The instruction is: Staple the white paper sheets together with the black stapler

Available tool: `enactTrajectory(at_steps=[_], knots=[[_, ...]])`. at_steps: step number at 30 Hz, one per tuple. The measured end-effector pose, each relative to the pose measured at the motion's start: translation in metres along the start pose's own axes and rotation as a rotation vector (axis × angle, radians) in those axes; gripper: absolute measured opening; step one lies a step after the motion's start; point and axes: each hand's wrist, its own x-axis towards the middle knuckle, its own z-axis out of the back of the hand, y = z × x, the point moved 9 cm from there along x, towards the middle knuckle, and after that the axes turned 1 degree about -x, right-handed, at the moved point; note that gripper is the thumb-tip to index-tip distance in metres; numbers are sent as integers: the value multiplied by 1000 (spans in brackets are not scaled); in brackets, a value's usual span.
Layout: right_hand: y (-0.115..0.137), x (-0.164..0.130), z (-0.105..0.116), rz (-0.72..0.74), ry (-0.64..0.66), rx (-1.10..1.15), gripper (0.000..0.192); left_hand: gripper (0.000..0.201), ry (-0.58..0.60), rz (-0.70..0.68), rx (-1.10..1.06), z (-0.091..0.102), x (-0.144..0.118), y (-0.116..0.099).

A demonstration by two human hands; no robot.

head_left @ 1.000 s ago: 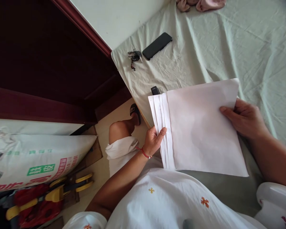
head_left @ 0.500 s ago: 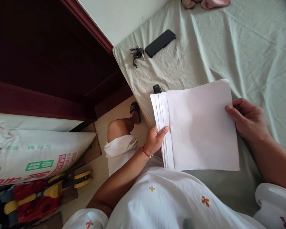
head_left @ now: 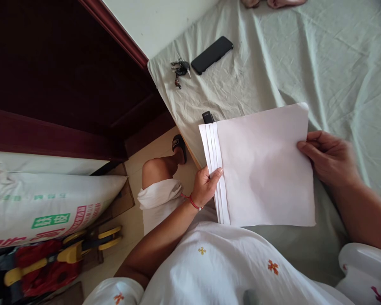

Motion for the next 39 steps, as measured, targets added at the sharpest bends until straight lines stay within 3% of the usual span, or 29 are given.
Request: enactTrajectory(at_steps=[7,18,31,39], knots=[[0,0,0,-4,-1,-18,27,48,7,5,-3,-2,0,-3],[1,-2,-2,-23,15,13,25,35,65,23,-15,-7,-1,-5],[9,-4,-7,-31,52,-50,24,42,53,22,5,-8,-2,-9],[17,-6,-11,13,55,-153,23,30,13,-17,32,-7,-2,-9]])
